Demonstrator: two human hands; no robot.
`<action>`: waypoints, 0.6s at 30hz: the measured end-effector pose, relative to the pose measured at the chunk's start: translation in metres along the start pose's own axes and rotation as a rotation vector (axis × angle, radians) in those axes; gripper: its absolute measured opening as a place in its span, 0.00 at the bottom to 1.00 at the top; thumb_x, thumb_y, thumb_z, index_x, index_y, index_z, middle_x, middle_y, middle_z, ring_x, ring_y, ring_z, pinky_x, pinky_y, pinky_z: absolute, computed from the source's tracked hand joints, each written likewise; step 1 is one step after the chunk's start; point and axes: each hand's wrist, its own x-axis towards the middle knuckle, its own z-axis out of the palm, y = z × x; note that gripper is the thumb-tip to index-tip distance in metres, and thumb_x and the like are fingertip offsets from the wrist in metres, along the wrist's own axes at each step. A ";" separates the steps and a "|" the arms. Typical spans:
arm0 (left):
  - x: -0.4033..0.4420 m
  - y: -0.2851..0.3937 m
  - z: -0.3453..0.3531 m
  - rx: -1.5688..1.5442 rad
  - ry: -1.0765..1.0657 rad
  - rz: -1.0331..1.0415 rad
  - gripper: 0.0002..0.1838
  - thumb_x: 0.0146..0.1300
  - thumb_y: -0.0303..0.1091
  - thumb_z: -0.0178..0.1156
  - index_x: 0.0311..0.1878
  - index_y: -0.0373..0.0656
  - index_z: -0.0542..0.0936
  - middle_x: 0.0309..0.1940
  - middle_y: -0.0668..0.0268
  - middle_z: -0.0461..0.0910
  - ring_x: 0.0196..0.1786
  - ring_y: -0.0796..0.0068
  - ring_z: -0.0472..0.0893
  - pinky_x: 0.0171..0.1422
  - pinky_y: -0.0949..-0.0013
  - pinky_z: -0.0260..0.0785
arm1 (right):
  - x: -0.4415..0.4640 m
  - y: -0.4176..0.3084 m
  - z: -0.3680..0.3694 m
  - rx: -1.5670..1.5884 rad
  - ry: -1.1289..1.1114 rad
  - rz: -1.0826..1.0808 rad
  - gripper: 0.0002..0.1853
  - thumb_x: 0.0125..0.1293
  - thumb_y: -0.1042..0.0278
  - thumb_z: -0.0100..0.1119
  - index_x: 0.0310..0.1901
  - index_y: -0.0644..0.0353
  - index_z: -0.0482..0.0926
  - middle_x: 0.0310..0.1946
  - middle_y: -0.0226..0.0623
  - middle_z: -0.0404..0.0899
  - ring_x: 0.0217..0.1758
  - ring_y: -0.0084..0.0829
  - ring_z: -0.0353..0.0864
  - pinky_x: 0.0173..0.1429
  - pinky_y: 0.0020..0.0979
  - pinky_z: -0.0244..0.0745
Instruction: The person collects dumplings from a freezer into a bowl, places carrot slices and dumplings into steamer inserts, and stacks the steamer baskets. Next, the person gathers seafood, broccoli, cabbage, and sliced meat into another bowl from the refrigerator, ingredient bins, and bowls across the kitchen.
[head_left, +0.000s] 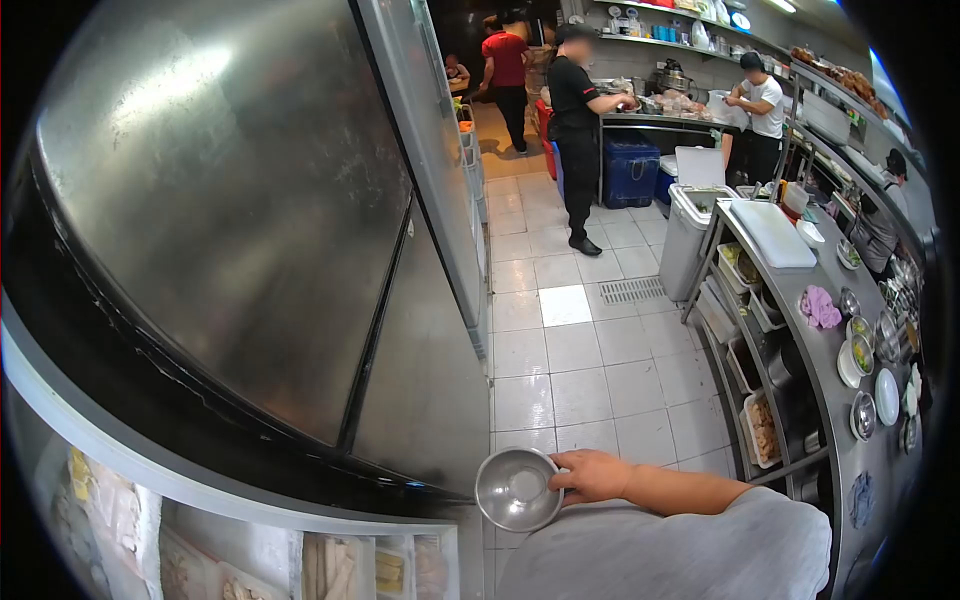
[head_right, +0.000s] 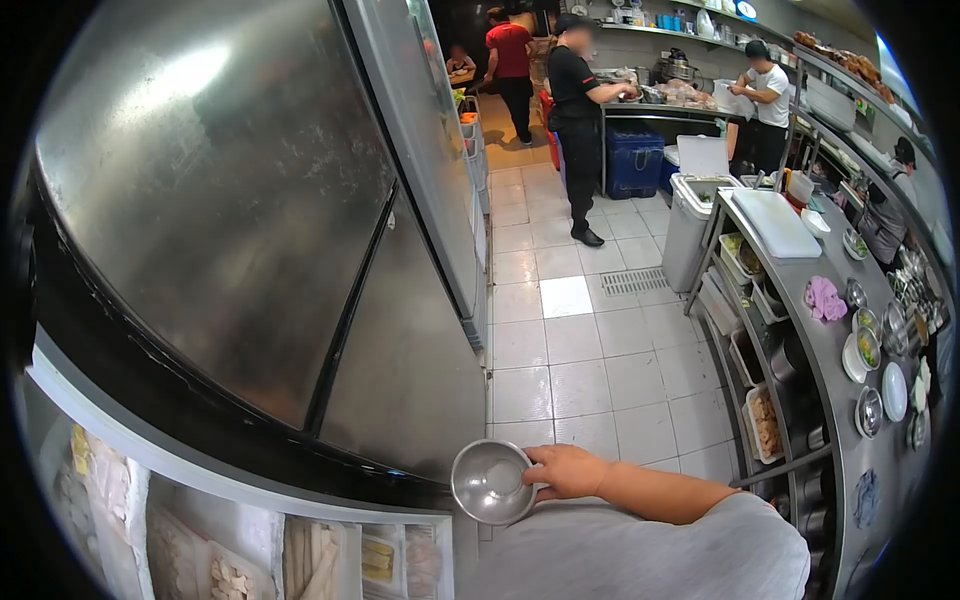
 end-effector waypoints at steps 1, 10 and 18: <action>-0.005 -0.004 0.001 -0.002 0.002 -0.009 0.32 0.80 0.54 0.59 0.73 0.37 0.79 0.74 0.48 0.78 0.77 0.45 0.75 0.82 0.51 0.64 | 0.001 0.004 0.000 0.005 -0.001 -0.004 0.18 0.65 0.54 0.78 0.53 0.45 0.84 0.69 0.48 0.77 0.63 0.53 0.83 0.65 0.49 0.81; -0.051 -0.058 0.000 -0.116 0.045 -0.041 0.32 0.80 0.52 0.60 0.74 0.36 0.79 0.74 0.47 0.79 0.77 0.46 0.76 0.83 0.53 0.64 | 0.029 0.012 -0.008 0.070 -0.061 -0.127 0.18 0.65 0.53 0.77 0.52 0.47 0.84 0.71 0.49 0.75 0.67 0.54 0.82 0.68 0.49 0.80; -0.092 -0.122 0.010 -0.337 0.184 0.067 0.32 0.80 0.51 0.61 0.74 0.35 0.79 0.74 0.47 0.79 0.76 0.47 0.76 0.83 0.55 0.64 | 0.070 -0.005 0.004 0.222 0.033 -0.323 0.19 0.61 0.58 0.80 0.51 0.46 0.83 0.63 0.45 0.79 0.60 0.53 0.83 0.61 0.49 0.81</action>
